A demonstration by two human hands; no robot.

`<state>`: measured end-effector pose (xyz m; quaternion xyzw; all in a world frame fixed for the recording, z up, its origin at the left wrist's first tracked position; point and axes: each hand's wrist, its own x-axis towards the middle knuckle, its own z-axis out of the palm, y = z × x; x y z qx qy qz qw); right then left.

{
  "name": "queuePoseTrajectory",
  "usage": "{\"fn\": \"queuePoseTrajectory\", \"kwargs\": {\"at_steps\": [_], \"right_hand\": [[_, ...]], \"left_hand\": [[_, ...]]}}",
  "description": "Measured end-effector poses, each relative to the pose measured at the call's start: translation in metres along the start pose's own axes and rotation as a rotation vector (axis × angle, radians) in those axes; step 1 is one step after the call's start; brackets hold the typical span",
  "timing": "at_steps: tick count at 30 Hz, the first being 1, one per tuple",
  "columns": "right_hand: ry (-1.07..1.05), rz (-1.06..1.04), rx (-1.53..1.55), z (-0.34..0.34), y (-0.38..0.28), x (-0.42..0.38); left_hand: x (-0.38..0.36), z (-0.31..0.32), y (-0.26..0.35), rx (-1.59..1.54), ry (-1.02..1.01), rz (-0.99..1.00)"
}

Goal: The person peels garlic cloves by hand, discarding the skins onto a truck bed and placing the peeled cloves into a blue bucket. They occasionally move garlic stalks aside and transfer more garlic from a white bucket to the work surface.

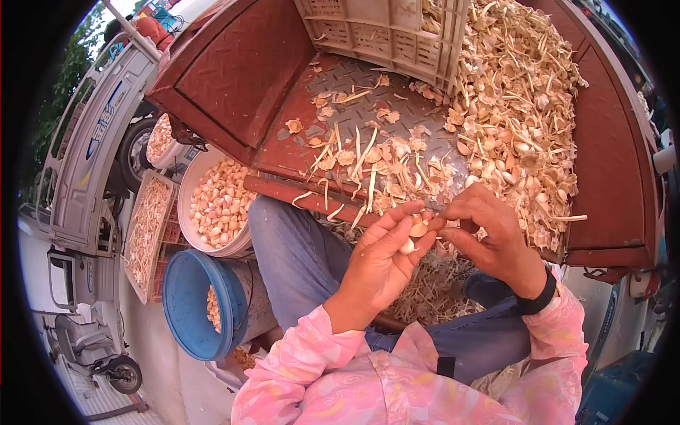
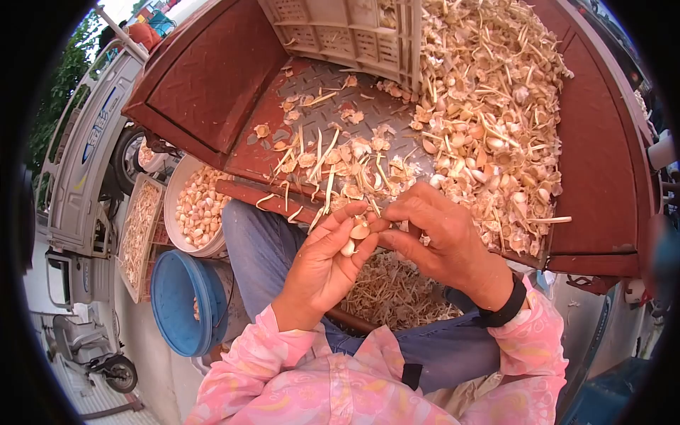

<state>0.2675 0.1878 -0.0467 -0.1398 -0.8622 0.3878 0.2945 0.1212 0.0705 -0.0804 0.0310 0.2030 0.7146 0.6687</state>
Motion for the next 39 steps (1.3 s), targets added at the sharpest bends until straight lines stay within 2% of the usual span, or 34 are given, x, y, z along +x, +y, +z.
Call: {"fn": "queuePoseTrajectory", "kwargs": {"at_steps": [3, 7, 11, 14, 17, 18, 21, 22, 23, 25, 26, 27, 29, 32, 35, 36, 39], "right_hand": [[-0.015, -0.026, -0.098, 0.004, 0.009, -0.004], [-0.082, 0.050, -0.276, 0.002, 0.003, -0.007], [-0.089, -0.011, -0.360, -0.001, 0.009, -0.010], [0.001, -0.053, -0.313, 0.002, 0.013, -0.014], [-0.027, -0.087, -0.372, -0.003, 0.011, -0.016], [-0.055, -0.106, -0.338, -0.006, 0.011, -0.017], [0.053, -0.044, -0.081, -0.017, 0.030, -0.010], [0.167, 0.038, -0.141, -0.024, 0.045, -0.002], [0.207, 0.164, -0.349, -0.031, 0.061, 0.006], [0.192, 0.168, -0.602, -0.039, 0.093, 0.015], [0.158, 0.153, -0.683, -0.040, 0.104, 0.018], [0.122, 0.135, -0.765, -0.039, 0.109, 0.022], [0.025, 0.164, -0.717, -0.035, 0.099, 0.029], [-0.080, 0.194, -0.637, -0.037, 0.083, 0.025], [0.043, 0.266, -0.727, -0.035, 0.071, 0.026], [0.060, 0.194, -0.751, -0.035, 0.071, 0.028], [-0.027, 0.160, -0.780, -0.024, 0.074, 0.035]], "left_hand": [[0.005, -0.003, -0.007, 0.075, 0.048, 0.001], [0.014, -0.005, -0.018, 0.207, 0.062, 0.040], [0.019, -0.010, -0.025, 0.214, -0.016, 0.020], [0.016, 0.005, -0.019, 0.235, -0.003, -0.115], [0.018, -0.015, -0.012, 0.128, -0.052, -0.313], [0.017, -0.007, -0.011, 0.122, 0.030, -0.351], [0.015, -0.002, -0.005, 0.070, 0.000, -0.396], [0.009, 0.013, -0.003, 0.034, 0.008, -0.399], [-0.002, 0.032, -0.001, 0.067, -0.088, -0.434], [-0.029, 0.074, 0.011, 0.126, -0.266, -0.564], [-0.035, 0.093, 0.013, 0.363, -0.451, -0.517], [-0.043, 0.099, 0.012, 0.198, -0.582, -0.582], [-0.051, 0.098, -0.007, 0.156, -0.848, -0.338], [-0.057, 0.102, -0.005, 0.092, -0.848, -0.345], [-0.060, 0.101, -0.004, 0.077, -0.878, -0.359], [-0.061, 0.101, -0.003, 0.076, -0.888, -0.362], [-0.063, 0.103, -0.001, 0.058, -0.888, -0.334]]}}
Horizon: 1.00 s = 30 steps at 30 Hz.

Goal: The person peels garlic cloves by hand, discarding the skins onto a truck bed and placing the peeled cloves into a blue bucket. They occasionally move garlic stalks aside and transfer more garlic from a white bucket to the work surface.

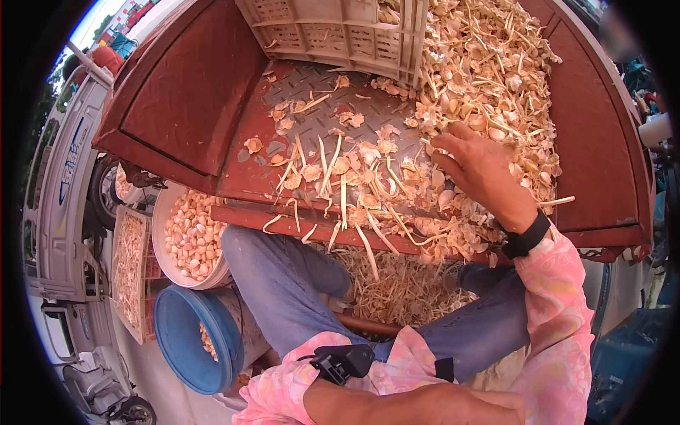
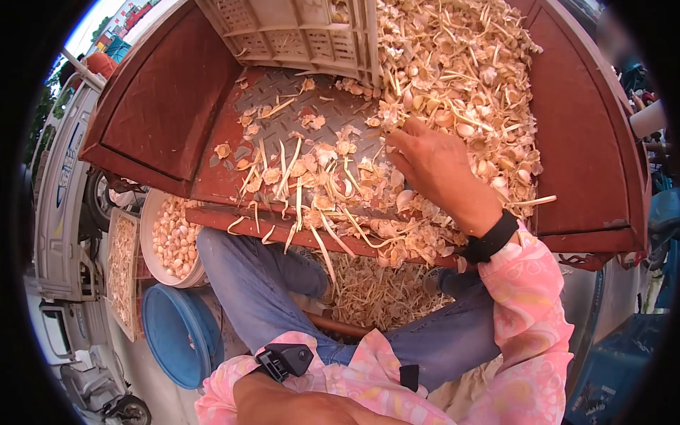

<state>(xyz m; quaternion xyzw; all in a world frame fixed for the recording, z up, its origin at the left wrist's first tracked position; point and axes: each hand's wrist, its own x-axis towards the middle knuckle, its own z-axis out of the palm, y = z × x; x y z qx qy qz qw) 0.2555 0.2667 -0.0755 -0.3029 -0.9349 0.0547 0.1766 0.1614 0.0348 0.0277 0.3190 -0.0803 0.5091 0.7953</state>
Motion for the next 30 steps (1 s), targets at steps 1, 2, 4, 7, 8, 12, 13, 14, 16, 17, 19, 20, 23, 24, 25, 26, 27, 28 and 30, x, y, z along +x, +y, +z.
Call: {"fn": "queuePoseTrajectory", "kwargs": {"at_steps": [1, 2, 4, 7, 8, 12, 13, 14, 16, 17, 19, 20, 23, 24, 25, 26, 27, 28, 30], "right_hand": [[-0.015, -0.010, -0.045, 0.000, -0.006, 0.003], [-0.026, 0.005, -0.067, 0.002, -0.007, 0.004], [-0.049, 0.027, -0.106, 0.013, -0.008, 0.007], [-0.078, 0.004, -0.064, 0.018, 0.000, 0.010], [-0.083, 0.000, -0.049, 0.020, 0.002, 0.011], [0.003, -0.052, 0.295, 0.018, -0.005, 0.010], [-0.036, -0.025, 0.345, 0.014, -0.010, 0.010], [-0.053, -0.047, 0.360, 0.015, -0.014, 0.009], [-0.083, -0.083, 0.375, 0.013, -0.019, 0.004], [-0.136, -0.092, 0.349, 0.011, -0.024, 0.002], [-0.174, -0.093, 0.334, 0.007, -0.032, 0.000], [-0.189, -0.100, 0.333, 0.006, -0.036, -0.001], [-0.145, -0.093, 0.435, 0.010, -0.039, -0.004], [-0.129, -0.085, 0.469, 0.012, -0.038, -0.004], [-0.087, -0.110, 0.522, 0.015, -0.037, -0.006], [-0.105, -0.063, 0.595, 0.017, -0.039, -0.008], [-0.120, -0.003, 0.652, 0.016, -0.041, -0.009], [-0.128, 0.058, 0.700, 0.010, -0.042, -0.009], [-0.242, 0.255, 0.989, 0.010, -0.039, -0.012]], "left_hand": [[-0.001, 0.004, -0.001, -0.023, 0.018, 0.011], [-0.002, 0.005, -0.001, -0.032, 0.029, 0.017], [-0.004, 0.007, 0.001, -0.036, 0.043, 0.028], [-0.009, 0.007, 0.004, -0.029, 0.058, 0.047], [-0.011, 0.007, 0.006, -0.023, 0.060, 0.045], [-0.016, 0.003, 0.014, 0.040, 0.072, 0.080], [-0.015, 0.001, 0.015, 0.073, 0.077, 0.124], [-0.018, -0.001, 0.019, 0.100, 0.125, 0.122], [-0.031, -0.013, 0.029, 0.145, 0.256, 0.071], [-0.041, -0.020, 0.037, 0.163, 0.340, 0.023], [-0.055, -0.046, 0.053, -0.145, 0.701, 0.171], [-0.064, -0.067, 0.060, -0.244, 0.795, 0.306], [-0.106, -0.106, 0.074, -0.324, 0.913, 0.485], [-0.121, -0.110, 0.081, -0.253, 0.937, 0.528], [-0.136, -0.112, 0.090, -0.192, 0.957, 0.560], [-0.151, -0.113, 0.104, -0.094, 0.967, 0.658], [-0.176, -0.120, 0.124, 0.093, 1.026, 0.742], [-0.199, -0.124, 0.144, 0.272, 1.171, 0.843], [-0.230, -0.136, 0.177, 0.890, 1.595, 0.826]]}}
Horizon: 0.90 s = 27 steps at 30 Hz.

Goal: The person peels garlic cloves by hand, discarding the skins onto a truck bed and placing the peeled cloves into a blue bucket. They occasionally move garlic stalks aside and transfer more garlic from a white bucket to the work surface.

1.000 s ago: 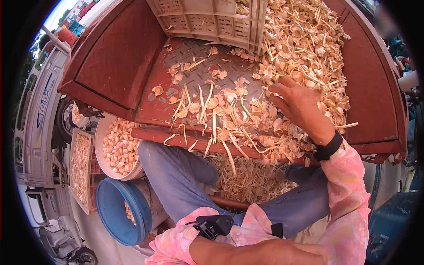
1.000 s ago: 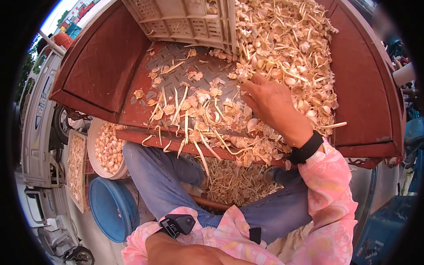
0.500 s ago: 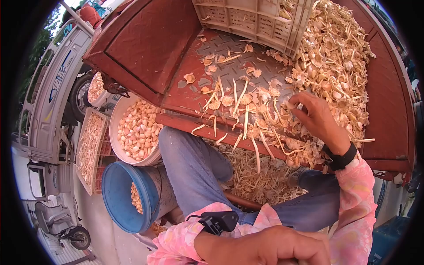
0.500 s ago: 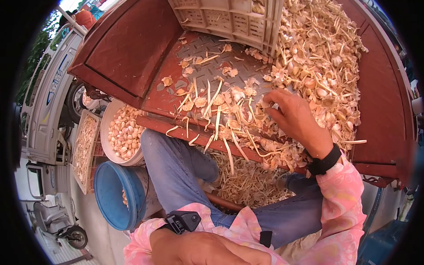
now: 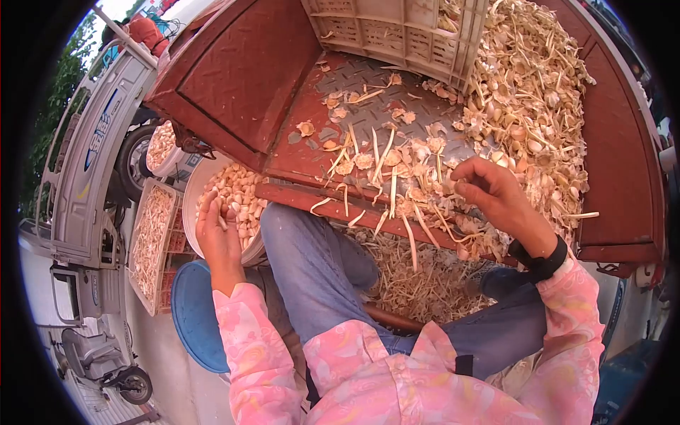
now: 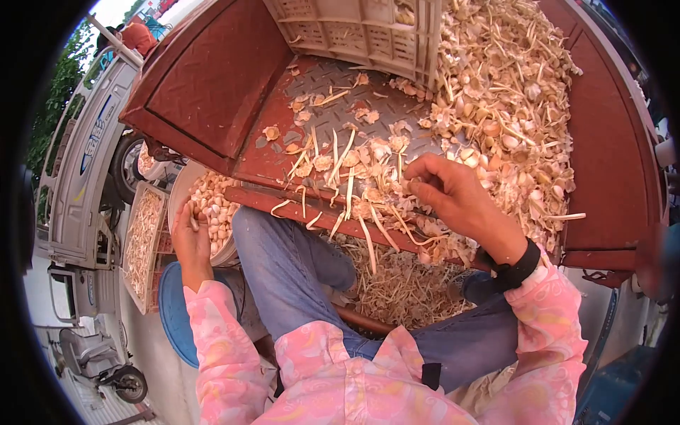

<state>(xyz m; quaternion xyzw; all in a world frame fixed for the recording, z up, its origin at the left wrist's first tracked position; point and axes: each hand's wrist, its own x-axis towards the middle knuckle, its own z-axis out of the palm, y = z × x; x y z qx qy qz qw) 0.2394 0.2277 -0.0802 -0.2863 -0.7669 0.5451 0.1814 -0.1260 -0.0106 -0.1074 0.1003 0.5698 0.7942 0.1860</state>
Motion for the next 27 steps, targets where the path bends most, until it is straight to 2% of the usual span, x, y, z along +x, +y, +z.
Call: {"fn": "queuePoseTrajectory", "kwargs": {"at_steps": [1, 2, 4, 5, 7, 8, 10, 12, 13, 17, 20, 21, 24, 25, 27], "right_hand": [[-0.007, 0.013, 0.076, -0.001, 0.000, 0.001], [-0.017, 0.019, 0.155, -0.001, -0.002, 0.002], [-0.008, 0.097, 0.186, -0.004, -0.006, 0.000], [-0.015, 0.139, 0.205, -0.002, -0.007, 0.000], [-0.013, 0.127, 0.223, 0.005, -0.007, -0.001], [-0.015, 0.122, 0.231, 0.009, -0.005, -0.003], [0.037, 0.017, 0.062, 0.017, -0.002, -0.007], [0.133, -0.126, -0.164, 0.025, -0.006, -0.014], [0.147, -0.185, -0.217, 0.025, -0.008, -0.017], [0.126, -0.155, -0.545, 0.027, 0.001, -0.028], [0.115, -0.131, -0.454, 0.025, 0.009, -0.027], [0.115, -0.204, -0.425, 0.023, 0.003, -0.027], [-0.087, 0.127, -0.130, 0.016, -0.019, -0.031], [-0.163, 0.089, -0.325, 0.013, -0.022, -0.031], [0.010, -0.082, -0.612, 0.009, -0.013, -0.030]], "left_hand": [[0.013, -0.010, -0.001, 0.308, 0.028, 0.021], [0.017, -0.015, 0.004, 0.708, -0.034, 0.118], [0.002, 0.006, 0.008, 1.299, 0.003, 0.532], [-0.016, 0.024, 0.006, 1.035, -0.163, 0.414], [-0.085, 0.101, 0.000, 0.488, -0.446, 0.171], [-0.116, 0.130, -0.007, 0.307, -0.627, 0.034], [-0.153, 0.167, -0.041, 0.136, -0.803, -0.209], [-0.169, 0.188, -0.066, 0.030, -0.875, -0.322], [-0.171, 0.189, -0.070, 0.032, -0.853, -0.329], [-0.177, 0.184, -0.079, 0.014, -0.805, -0.397], [-0.178, 0.181, -0.078, -0.028, -0.795, -0.492], [-0.178, 0.181, -0.076, -0.065, -0.794, -0.522], [-0.170, 0.176, -0.059, -0.175, -0.792, -0.529], [-0.160, 0.168, -0.047, -0.154, -0.708, -0.407], [-0.119, 0.141, -0.022, -0.046, -0.512, -0.111]]}}
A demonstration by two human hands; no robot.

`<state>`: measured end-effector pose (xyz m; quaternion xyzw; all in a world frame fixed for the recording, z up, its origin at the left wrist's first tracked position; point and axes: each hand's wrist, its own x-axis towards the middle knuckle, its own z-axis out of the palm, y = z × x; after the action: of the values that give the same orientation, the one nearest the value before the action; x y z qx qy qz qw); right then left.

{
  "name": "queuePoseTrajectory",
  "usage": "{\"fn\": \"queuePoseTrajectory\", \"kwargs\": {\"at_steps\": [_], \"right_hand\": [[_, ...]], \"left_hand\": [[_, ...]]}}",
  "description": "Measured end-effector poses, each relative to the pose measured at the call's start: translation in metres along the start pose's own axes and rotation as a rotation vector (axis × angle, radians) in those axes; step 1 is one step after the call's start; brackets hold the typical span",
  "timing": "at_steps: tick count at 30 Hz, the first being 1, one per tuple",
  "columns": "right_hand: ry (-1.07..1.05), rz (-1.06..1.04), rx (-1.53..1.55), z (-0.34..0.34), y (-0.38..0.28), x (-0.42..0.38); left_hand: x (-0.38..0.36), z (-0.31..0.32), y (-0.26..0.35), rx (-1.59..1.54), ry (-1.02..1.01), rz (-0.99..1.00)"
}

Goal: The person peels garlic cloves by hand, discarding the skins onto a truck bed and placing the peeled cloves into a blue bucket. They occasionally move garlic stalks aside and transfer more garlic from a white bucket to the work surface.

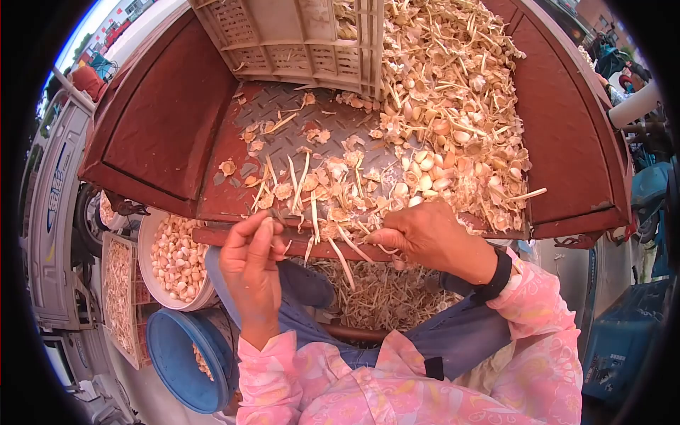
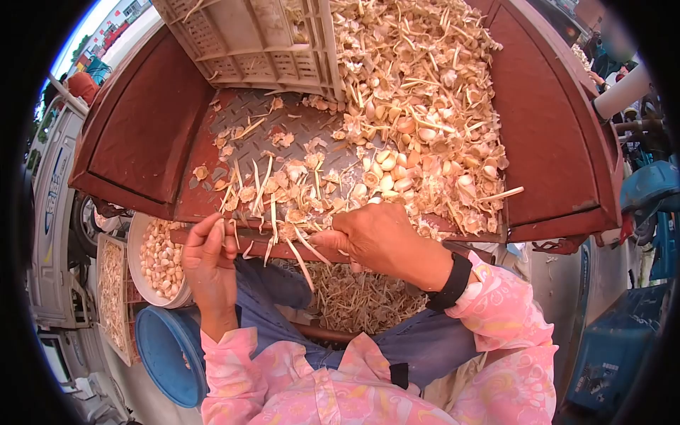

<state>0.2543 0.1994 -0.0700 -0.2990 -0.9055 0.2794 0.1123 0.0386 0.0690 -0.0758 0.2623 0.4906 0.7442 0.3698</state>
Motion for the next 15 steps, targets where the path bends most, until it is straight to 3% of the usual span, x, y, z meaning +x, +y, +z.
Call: {"fn": "queuePoseTrajectory", "kwargs": {"at_steps": [2, 4, 6, 7, 8, 10, 13, 15], "right_hand": [[0.186, -0.020, -0.119, -0.007, 0.013, 0.004], [0.354, 0.045, -0.163, -0.025, 0.034, 0.012], [0.486, 0.086, -0.286, -0.032, 0.064, 0.025], [0.428, 0.115, -0.342, -0.032, 0.074, 0.030], [0.364, 0.143, -0.399, -0.031, 0.083, 0.034], [0.256, 0.199, -0.439, -0.027, 0.087, 0.043], [0.262, 0.104, -0.266, -0.033, 0.066, 0.044], [0.302, 0.007, -0.064, -0.027, 0.064, 0.043]], "left_hand": [[0.025, -0.069, 0.028, 0.359, 0.244, 0.217], [0.043, -0.148, 0.042, 0.789, 0.426, 0.184], [0.045, -0.185, 0.050, 1.271, 0.355, 0.383], [0.045, -0.175, 0.057, 1.510, 0.309, 0.483], [0.042, -0.159, 0.053, 1.243, 0.335, 0.354], [0.031, -0.080, 0.047, 0.724, 0.170, 0.168], [0.019, 0.008, 0.022, 0.575, -0.125, 0.071], [0.018, 0.047, -0.006, 0.399, -0.207, -0.026]]}}
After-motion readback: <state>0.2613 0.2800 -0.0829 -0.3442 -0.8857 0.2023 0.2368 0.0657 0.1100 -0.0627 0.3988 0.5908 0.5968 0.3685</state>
